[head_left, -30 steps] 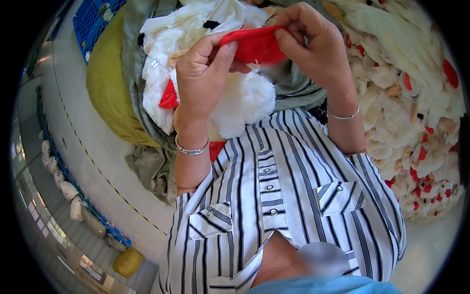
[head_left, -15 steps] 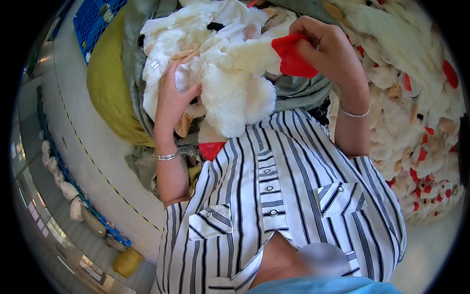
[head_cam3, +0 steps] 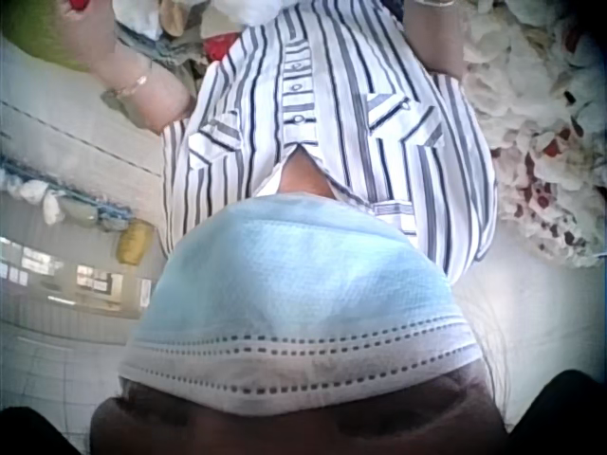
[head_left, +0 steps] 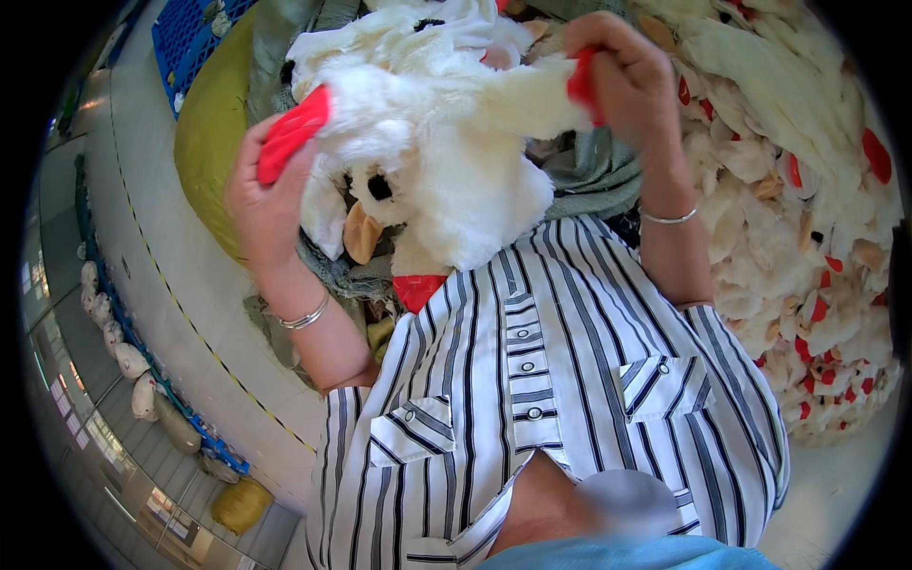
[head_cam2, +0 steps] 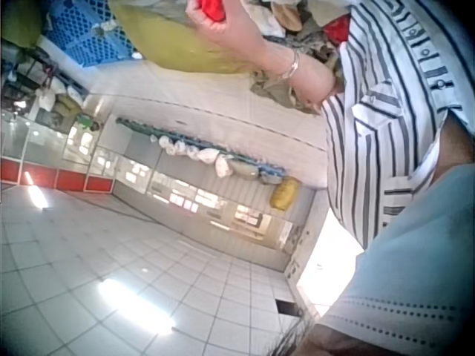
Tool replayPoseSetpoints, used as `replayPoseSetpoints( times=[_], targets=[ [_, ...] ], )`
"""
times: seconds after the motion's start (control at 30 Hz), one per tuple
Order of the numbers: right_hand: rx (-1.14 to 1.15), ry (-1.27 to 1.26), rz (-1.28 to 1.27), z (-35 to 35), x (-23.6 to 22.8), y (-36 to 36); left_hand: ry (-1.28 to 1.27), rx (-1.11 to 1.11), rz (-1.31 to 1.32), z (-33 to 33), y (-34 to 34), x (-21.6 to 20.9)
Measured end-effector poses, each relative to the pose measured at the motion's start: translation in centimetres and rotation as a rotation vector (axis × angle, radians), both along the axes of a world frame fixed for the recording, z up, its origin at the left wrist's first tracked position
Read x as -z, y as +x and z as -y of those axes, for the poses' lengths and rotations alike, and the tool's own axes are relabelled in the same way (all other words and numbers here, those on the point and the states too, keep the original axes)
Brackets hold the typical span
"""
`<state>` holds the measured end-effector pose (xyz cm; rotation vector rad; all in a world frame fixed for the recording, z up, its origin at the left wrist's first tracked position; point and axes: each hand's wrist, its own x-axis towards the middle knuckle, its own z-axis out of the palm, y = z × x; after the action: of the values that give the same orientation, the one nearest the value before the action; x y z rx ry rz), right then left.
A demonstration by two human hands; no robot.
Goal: The person assembles white stuffed animal toys by hand. They repeatedly pick up a white plush body, insert a red fabric piece into an opening, and manipulate the toy to shape it. The person handles multiple identical toys one at a time, turning them over and adjusting the red insert before placing them back into a pile.
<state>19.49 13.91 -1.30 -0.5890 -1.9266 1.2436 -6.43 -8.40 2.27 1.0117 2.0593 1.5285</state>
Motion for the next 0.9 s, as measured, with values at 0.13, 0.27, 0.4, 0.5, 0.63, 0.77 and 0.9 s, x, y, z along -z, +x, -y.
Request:
replayPoseSetpoints(
  times=[0.13,0.27,0.4,0.5,0.63,0.77,0.9],
  targets=[
    [-0.171,-0.090,0.028,4.5,-2.0,-2.4,0.246,0.348,-0.144,-2.8,2.2,-0.8],
    [-0.160,-0.111,-0.053,5.4,-2.5,-2.8,0.276,0.414,-0.105,-4.0,3.9,-1.6],
    [-0.165,-0.018,-0.113,5.0,-2.4,-2.8,0.261,0.392,-0.004,-4.6,5.8,-2.0],
    [-0.144,-0.037,-0.108,5.3,-2.6,-3.0,0.254,0.350,0.038,-5.2,7.1,-2.1],
    [-0.145,-0.040,-0.139,5.6,-2.9,-2.7,0.289,0.347,0.053,-5.7,7.6,-2.3],
    [-0.148,0.053,-0.191,5.7,-2.4,-2.7,0.324,0.300,0.079,-6.0,7.7,-2.3],
    [-0.122,0.133,-0.045,6.1,-3.1,-3.4,0.322,0.336,0.064,-6.1,8.2,-1.9]
  ],
)
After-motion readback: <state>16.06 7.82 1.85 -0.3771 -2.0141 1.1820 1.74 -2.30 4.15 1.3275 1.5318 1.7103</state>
